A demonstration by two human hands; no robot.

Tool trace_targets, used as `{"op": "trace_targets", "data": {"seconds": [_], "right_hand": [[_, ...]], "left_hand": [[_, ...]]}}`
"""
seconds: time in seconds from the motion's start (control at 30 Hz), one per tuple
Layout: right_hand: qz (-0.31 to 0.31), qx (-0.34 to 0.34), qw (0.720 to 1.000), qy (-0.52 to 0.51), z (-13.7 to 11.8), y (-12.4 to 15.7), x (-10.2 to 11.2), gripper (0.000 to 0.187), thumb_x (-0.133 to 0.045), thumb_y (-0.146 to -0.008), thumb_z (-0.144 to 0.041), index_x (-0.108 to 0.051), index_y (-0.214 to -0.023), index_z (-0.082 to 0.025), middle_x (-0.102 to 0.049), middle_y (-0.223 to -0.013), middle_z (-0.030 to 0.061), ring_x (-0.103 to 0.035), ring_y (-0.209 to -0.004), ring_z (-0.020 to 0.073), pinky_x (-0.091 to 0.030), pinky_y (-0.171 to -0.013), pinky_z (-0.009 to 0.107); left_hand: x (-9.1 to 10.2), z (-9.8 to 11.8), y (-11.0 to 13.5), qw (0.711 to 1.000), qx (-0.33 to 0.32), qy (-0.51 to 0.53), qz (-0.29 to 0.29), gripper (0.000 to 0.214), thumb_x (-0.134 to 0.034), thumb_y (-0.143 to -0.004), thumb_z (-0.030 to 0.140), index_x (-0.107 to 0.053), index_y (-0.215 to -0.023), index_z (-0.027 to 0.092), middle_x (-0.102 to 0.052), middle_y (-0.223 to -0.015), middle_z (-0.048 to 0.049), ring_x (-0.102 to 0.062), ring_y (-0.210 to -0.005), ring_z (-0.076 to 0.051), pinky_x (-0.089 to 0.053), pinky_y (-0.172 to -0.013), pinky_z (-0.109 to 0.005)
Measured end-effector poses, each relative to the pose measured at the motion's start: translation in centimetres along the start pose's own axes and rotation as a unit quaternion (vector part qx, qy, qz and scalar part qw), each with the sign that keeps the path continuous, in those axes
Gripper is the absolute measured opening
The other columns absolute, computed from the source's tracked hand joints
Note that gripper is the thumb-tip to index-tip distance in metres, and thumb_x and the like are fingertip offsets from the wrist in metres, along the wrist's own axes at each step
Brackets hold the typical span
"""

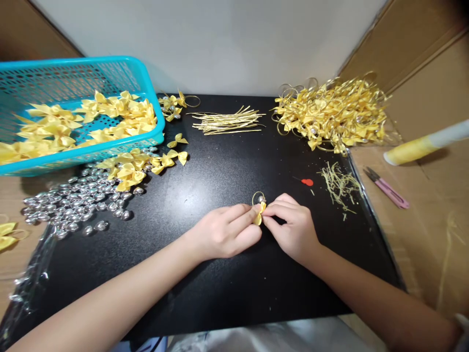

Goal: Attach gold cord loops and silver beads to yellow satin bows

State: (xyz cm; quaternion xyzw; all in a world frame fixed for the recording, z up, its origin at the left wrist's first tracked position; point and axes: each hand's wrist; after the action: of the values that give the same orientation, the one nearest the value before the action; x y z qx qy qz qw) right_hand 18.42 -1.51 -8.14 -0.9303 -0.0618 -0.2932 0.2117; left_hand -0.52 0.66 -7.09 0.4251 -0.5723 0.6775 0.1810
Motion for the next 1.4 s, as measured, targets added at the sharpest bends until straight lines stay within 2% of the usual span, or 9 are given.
{"op": "trace_targets", "data": {"seconds": [0.33, 0.43, 0.5, 0.6, 0.67, 0.73, 0.97, 1.13, 1.4], "right_hand": [[0.023, -0.005, 1.000, -0.010, 0.0, -0.1, -0.2, 0.023, -0.062, -0.081, -0.007, -0.073, -0.070, -0.024, -0.074, -0.070, 0.0011, -0.058, -0.066, 0.0171, -0.051, -0.061, 0.032], [0.035, 0.007, 0.999, -0.005, -0.2, -0.3, 0.0, 0.014, -0.066, -0.079, -0.010, -0.072, -0.075, -0.022, -0.075, -0.074, 0.0021, -0.059, -0.069, 0.0179, -0.052, -0.064, 0.033], [0.042, 0.010, 0.999, -0.005, -0.5, -0.4, 0.2, 0.011, -0.066, -0.079, -0.011, -0.070, -0.081, -0.021, -0.073, -0.076, 0.0032, -0.060, -0.072, 0.0186, -0.052, -0.069, 0.034], [0.052, -0.011, 0.999, -0.005, -0.7, -0.5, 0.7, 0.017, -0.061, -0.081, -0.012, -0.067, -0.095, -0.020, -0.071, -0.082, 0.0036, -0.060, -0.077, 0.0189, -0.050, -0.070, 0.035], [0.052, -0.032, 0.998, -0.013, -0.8, -0.6, 0.9, 0.022, -0.060, -0.083, -0.015, -0.065, -0.104, -0.021, -0.070, -0.086, 0.0036, -0.059, -0.080, 0.0191, -0.049, -0.070, 0.034], [0.040, -0.047, 0.998, -0.032, -0.7, -0.8, 1.1, 0.023, -0.058, -0.086, -0.018, -0.065, -0.108, -0.021, -0.070, -0.089, 0.0034, -0.059, -0.083, 0.0191, -0.049, -0.072, 0.034], [-0.059, -0.065, 0.992, -0.087, -0.3, -1.5, 2.1, 0.009, -0.063, -0.086, -0.021, -0.069, -0.092, -0.021, -0.071, -0.091, 0.0043, -0.061, -0.090, 0.0196, -0.049, -0.083, 0.037], [-0.107, -0.026, 0.990, -0.088, -0.2, -1.6, 2.7, 0.054, -0.084, -0.066, -0.024, -0.062, -0.115, -0.019, -0.068, -0.093, 0.0045, -0.059, -0.085, 0.0189, -0.051, -0.075, 0.033], [-0.053, 0.032, 0.995, -0.084, 0.0, -1.4, 2.0, 0.039, -0.085, -0.068, -0.023, -0.065, -0.102, -0.020, -0.071, -0.091, 0.0063, -0.063, -0.083, 0.0198, -0.053, -0.073, 0.035]], "left_hand": [[-0.3, -0.2, 0.3, 0.999, 0.020, 0.025, 0.005, 0.020, -0.049, -0.092, 0.007, -0.055, -0.075, 0.016, -0.076, -0.093, -0.0106, -0.072, -0.079, -0.019, -0.060, -0.066, -0.027], [-0.7, -0.2, 0.5, 0.988, 0.111, 0.098, 0.037, 0.020, -0.053, -0.091, 0.007, -0.051, -0.074, 0.017, -0.076, -0.088, -0.0069, -0.072, -0.076, -0.015, -0.059, -0.065, -0.023], [-1.0, -0.2, 0.6, 0.951, 0.233, 0.191, 0.064, 0.023, -0.059, -0.087, 0.007, -0.046, -0.073, 0.019, -0.075, -0.081, -0.0041, -0.072, -0.073, -0.013, -0.058, -0.062, -0.020], [-1.1, -0.2, 0.4, 0.850, 0.378, 0.357, 0.081, 0.025, -0.065, -0.084, 0.010, -0.042, -0.078, 0.020, -0.075, -0.079, -0.0034, -0.074, -0.071, -0.014, -0.058, -0.062, -0.020], [-1.1, -0.1, 0.2, 0.790, 0.412, 0.447, 0.081, 0.023, -0.065, -0.085, 0.013, -0.044, -0.084, 0.020, -0.075, -0.079, -0.0042, -0.074, -0.068, -0.015, -0.059, -0.062, -0.022], [-1.0, -0.1, 0.1, 0.762, 0.417, 0.490, 0.072, 0.019, -0.066, -0.085, 0.015, -0.048, -0.085, 0.019, -0.075, -0.078, -0.0052, -0.073, -0.066, -0.015, -0.058, -0.061, -0.023], [-0.6, 0.1, 0.1, 0.824, 0.379, 0.417, 0.060, 0.010, -0.069, -0.082, 0.013, -0.060, -0.080, 0.016, -0.075, -0.077, -0.0049, -0.072, -0.069, -0.014, -0.056, -0.064, -0.022], [-0.5, 0.1, -0.2, 0.777, 0.431, 0.453, 0.074, 0.012, -0.069, -0.082, 0.015, -0.058, -0.077, 0.016, -0.077, -0.080, -0.0056, -0.071, -0.070, -0.014, -0.055, -0.064, -0.021], [-0.6, 0.1, 0.0, 0.764, 0.444, 0.462, 0.075, 0.015, -0.071, -0.081, 0.015, -0.057, -0.076, 0.016, -0.077, -0.081, -0.0054, -0.071, -0.070, -0.013, -0.054, -0.065, -0.022]]}}
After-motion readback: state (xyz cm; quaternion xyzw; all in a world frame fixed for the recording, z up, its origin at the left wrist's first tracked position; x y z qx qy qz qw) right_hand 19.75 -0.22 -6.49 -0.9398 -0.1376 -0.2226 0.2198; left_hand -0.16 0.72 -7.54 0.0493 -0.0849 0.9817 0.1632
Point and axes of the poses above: each hand's wrist, its own y-axis away from the middle knuckle, its own x-axis out of the back of the hand, z = x × y
